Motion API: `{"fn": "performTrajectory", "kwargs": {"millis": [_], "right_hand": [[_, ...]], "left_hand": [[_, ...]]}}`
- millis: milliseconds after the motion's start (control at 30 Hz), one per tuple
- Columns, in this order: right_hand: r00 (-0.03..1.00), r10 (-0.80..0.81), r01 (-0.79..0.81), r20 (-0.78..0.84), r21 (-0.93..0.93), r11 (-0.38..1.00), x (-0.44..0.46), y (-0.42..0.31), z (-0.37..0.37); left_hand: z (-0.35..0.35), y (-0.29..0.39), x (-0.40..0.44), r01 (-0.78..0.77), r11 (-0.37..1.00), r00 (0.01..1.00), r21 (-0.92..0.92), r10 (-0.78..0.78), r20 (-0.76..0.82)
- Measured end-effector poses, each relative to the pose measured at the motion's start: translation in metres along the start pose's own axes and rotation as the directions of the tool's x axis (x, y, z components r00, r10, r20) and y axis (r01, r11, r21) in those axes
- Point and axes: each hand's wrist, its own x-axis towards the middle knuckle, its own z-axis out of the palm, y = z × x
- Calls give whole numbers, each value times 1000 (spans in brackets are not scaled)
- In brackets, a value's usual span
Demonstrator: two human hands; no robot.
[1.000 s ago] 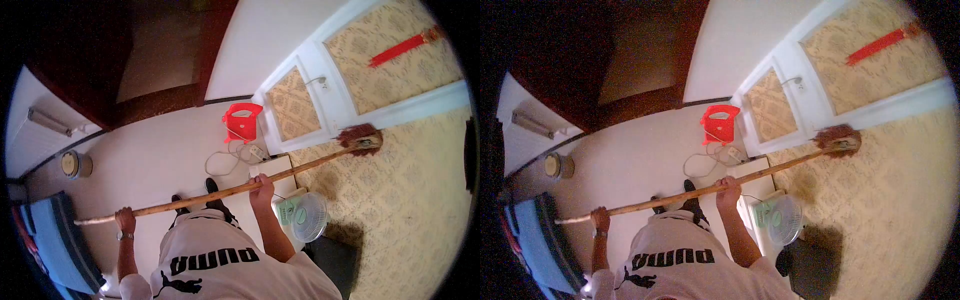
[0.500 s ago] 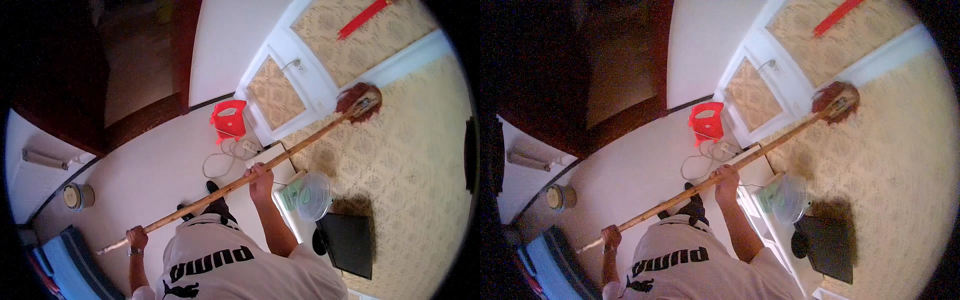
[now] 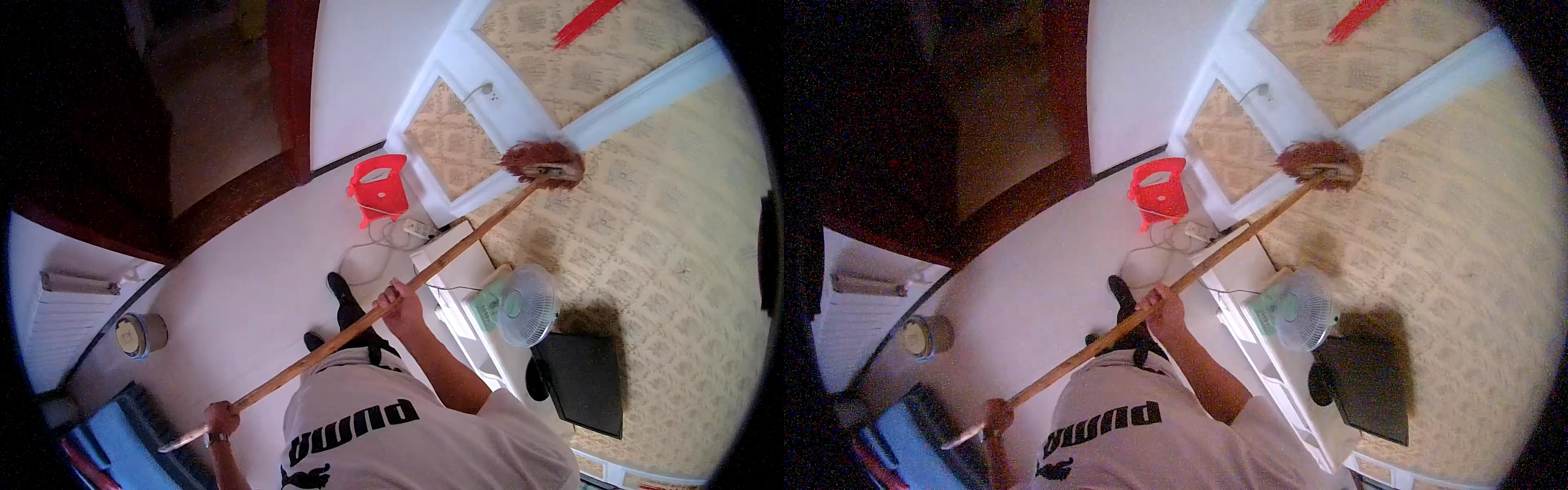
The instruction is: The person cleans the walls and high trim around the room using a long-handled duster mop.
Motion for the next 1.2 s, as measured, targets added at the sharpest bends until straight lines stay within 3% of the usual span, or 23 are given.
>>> {"fn": "performTrajectory", "kwargs": {"millis": [33, 100, 200, 300, 367, 467, 567, 633, 733, 833, 1000, 1200], "right_hand": [[1000, 8, -8, 1, 9, 1000, 9, 7, 5], [995, 96, -95, -21, 23, 995, 25, 19, 16], [980, 198, -195, -29, 96, 976, 67, 27, 17], [960, 264, -247, -91, 167, 955, 116, 28, 9], [945, 301, -275, -131, 188, 943, 140, 20, 15], [951, 296, -279, -92, 163, 946, 178, 3, 21], [948, 302, -268, -103, 259, 928, 210, -6, 26], [959, 261, -239, -115, 173, 955, 224, -16, 38], [957, 279, -257, -79, 218, 942, 241, -13, 38], [955, 285, -261, -84, 221, 940, 239, -8, 54], [954, 270, -242, -131, 200, 949, 219, 9, 82], [959, 282, -263, -16, 312, 913, 200, 44, 108]], "left_hand": [[-15, -3, -2, 7, 1000, 1000, 9, -7, 2], [-57, -11, -11, 234, 972, 958, -6, -231, -172], [-133, 2, -7, 262, 961, 916, 86, -219, -337], [-181, 11, 9, 301, 917, 927, 260, -218, -305], [-234, 45, 23, 334, 900, 920, 279, -248, -303], [-279, 72, 41, 350, 863, 921, 363, -248, -300], [-330, 112, 57, 329, 804, 927, 494, -176, -331], [-351, 132, 68, 254, 855, 835, 452, 43, -549], [-384, 151, 81, 318, 764, 801, 561, 100, -590], [-384, 107, 84, 259, 697, 820, 669, 207, -534], [-403, 65, 83, 245, 701, 803, 670, 241, -545], [-445, 47, 69, 289, 698, 762, 655, 246, -599]]}}
